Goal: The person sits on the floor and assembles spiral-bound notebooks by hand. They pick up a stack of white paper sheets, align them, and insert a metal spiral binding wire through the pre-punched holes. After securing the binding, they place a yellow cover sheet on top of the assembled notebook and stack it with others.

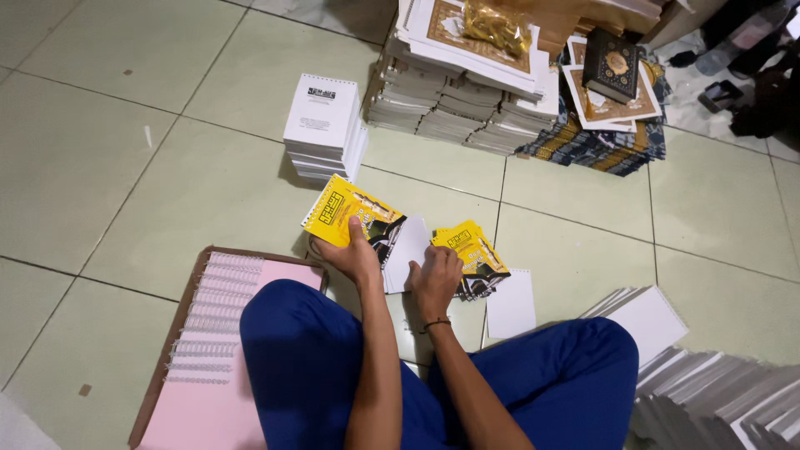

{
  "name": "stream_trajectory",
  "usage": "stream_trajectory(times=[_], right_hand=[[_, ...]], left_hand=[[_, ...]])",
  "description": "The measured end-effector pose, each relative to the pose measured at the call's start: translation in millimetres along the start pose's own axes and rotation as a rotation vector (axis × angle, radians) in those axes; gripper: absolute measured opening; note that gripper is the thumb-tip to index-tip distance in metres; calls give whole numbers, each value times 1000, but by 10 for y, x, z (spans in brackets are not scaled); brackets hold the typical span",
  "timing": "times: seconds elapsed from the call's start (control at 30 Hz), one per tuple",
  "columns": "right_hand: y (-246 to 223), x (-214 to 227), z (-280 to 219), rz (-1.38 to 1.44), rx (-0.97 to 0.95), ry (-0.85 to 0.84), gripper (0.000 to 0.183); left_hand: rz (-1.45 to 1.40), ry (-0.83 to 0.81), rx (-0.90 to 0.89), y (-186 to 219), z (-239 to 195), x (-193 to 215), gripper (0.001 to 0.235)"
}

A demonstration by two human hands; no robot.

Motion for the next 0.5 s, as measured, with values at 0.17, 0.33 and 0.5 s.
stream_trajectory(times=[0.17,0.33,0.5], right_hand=[[231,-134,121,330,-80,-54,45],[546,56,322,477,27,-171,23],[699,812,411,722,-192,-163,23]], left_hand=[[15,-2,12,-39,21,30,54],[6,-46,15,-72,32,21,56],[77,-164,42,-103,-99,-100,56]])
Point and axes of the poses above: each hand's wrist, its own z-axis towards the middle knuckle, its own x-axis out of the back of the hand, y = z × x, the point moved 3 cm from there along z, towards the middle knuckle, and after that the axes turned 8 degrees about z, right-handed, at the moved point
